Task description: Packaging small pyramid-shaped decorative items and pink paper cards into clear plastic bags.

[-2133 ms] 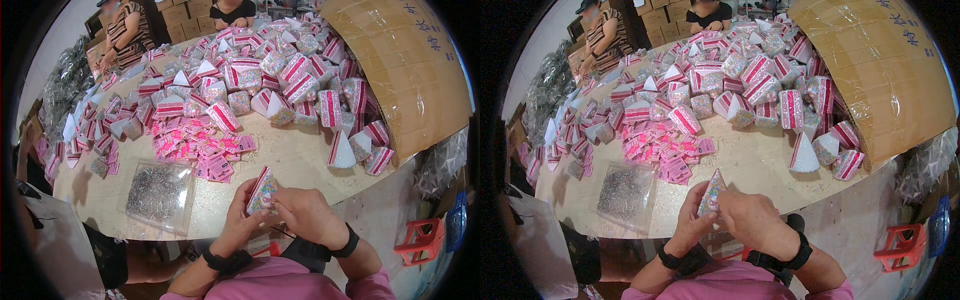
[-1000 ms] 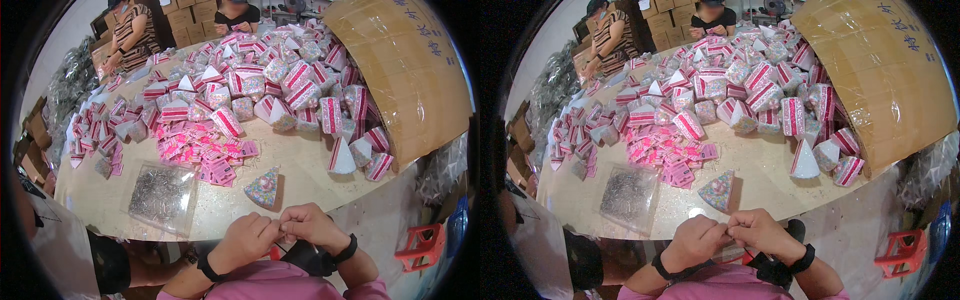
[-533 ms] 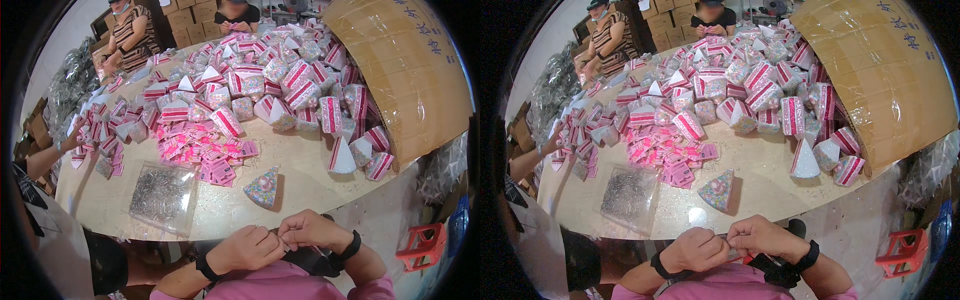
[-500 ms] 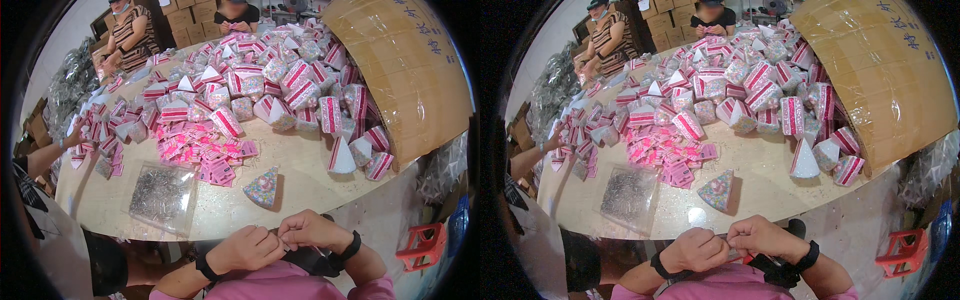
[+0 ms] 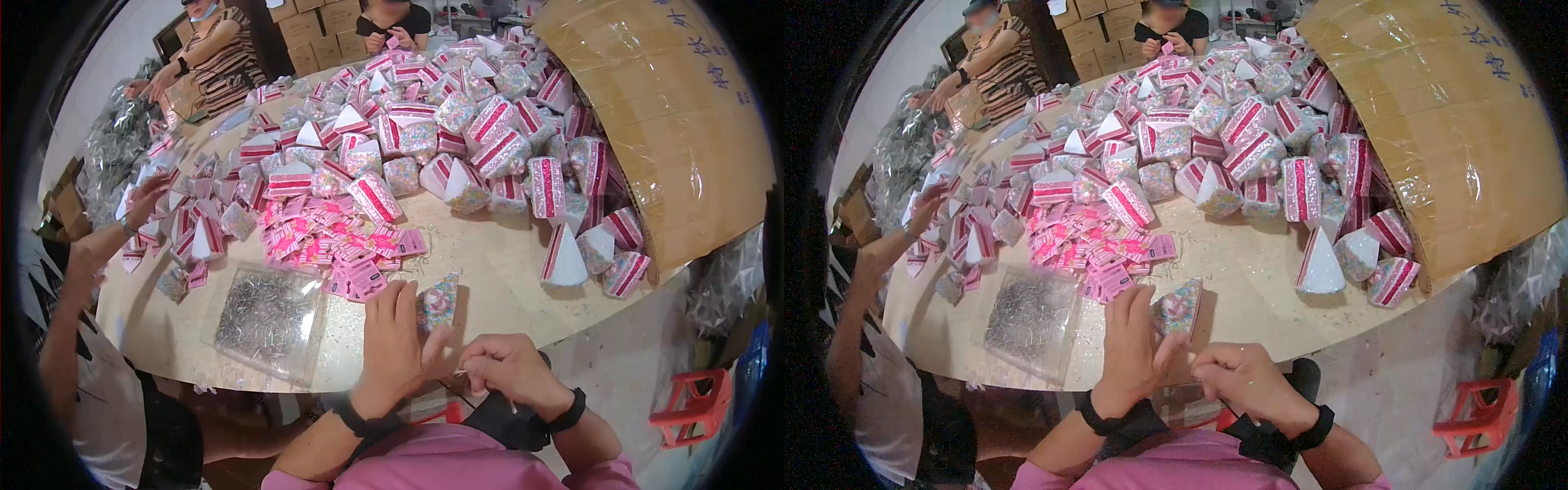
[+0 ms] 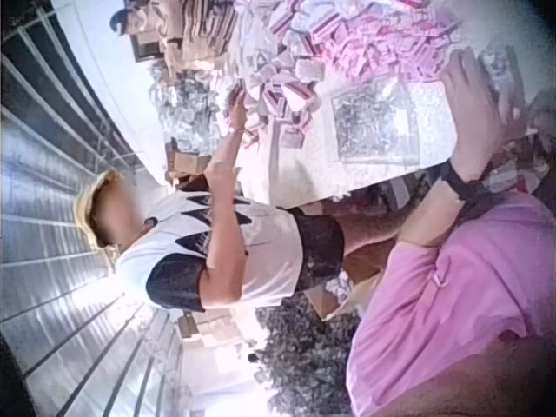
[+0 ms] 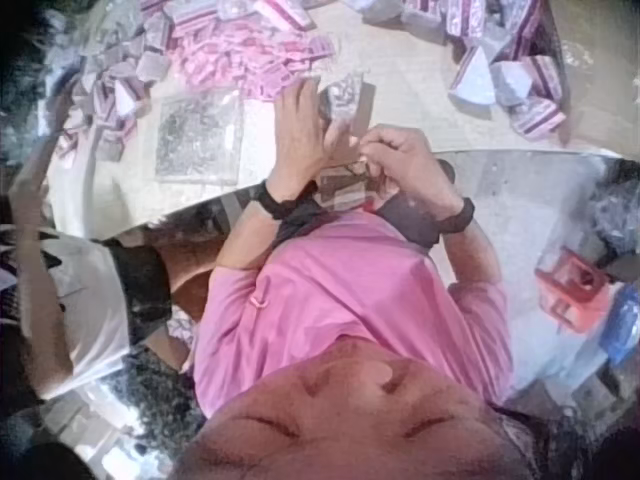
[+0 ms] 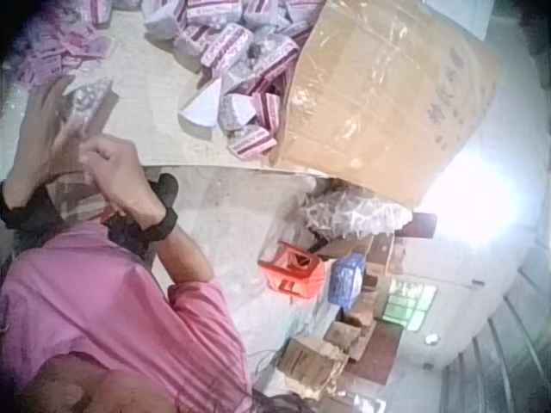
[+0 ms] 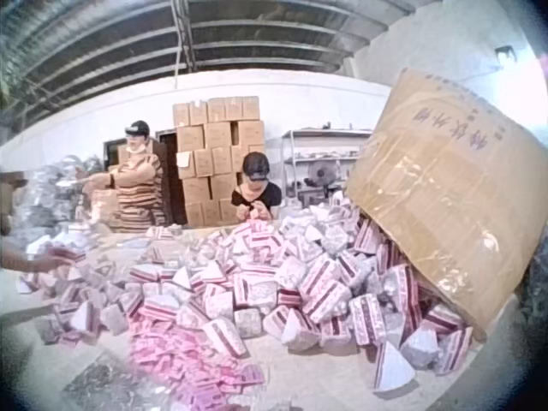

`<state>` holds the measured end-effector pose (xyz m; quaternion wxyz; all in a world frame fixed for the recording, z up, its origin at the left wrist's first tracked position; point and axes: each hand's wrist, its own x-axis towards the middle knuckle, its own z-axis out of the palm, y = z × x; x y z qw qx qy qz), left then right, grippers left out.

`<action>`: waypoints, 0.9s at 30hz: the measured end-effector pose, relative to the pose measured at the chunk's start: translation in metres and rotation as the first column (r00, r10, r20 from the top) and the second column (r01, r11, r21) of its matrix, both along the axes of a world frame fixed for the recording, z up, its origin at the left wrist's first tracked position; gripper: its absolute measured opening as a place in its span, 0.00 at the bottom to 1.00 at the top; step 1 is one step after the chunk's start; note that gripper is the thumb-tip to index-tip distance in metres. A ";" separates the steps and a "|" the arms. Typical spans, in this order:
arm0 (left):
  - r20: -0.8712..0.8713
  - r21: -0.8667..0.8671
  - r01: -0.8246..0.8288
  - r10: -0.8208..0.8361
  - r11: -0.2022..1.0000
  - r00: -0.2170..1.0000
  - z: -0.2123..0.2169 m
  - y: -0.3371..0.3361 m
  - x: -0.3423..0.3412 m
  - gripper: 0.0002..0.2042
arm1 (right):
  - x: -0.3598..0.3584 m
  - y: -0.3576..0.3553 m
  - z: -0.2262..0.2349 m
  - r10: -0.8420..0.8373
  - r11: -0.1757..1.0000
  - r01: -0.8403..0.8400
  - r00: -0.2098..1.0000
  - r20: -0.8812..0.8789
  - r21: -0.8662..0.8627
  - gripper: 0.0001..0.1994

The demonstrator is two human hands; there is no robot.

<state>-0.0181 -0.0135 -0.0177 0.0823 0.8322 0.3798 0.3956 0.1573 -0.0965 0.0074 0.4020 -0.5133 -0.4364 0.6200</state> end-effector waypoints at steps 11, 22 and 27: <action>-0.101 0.045 0.368 -0.362 0.929 0.927 0.019 -0.031 0.003 0.25 | 0.008 0.009 -0.008 0.019 0.997 -0.038 0.954 -0.299 -0.060 0.05; -0.058 -0.016 0.450 -0.450 0.893 0.891 0.013 -0.027 -0.009 0.08 | 0.005 -0.002 0.002 0.127 0.983 -0.113 0.988 -0.090 0.142 0.06; 0.231 -0.472 0.440 -0.375 0.764 0.898 0.023 -0.039 -0.012 0.07 | -0.002 -0.007 -0.001 -0.029 0.770 -0.209 0.933 0.359 0.603 0.08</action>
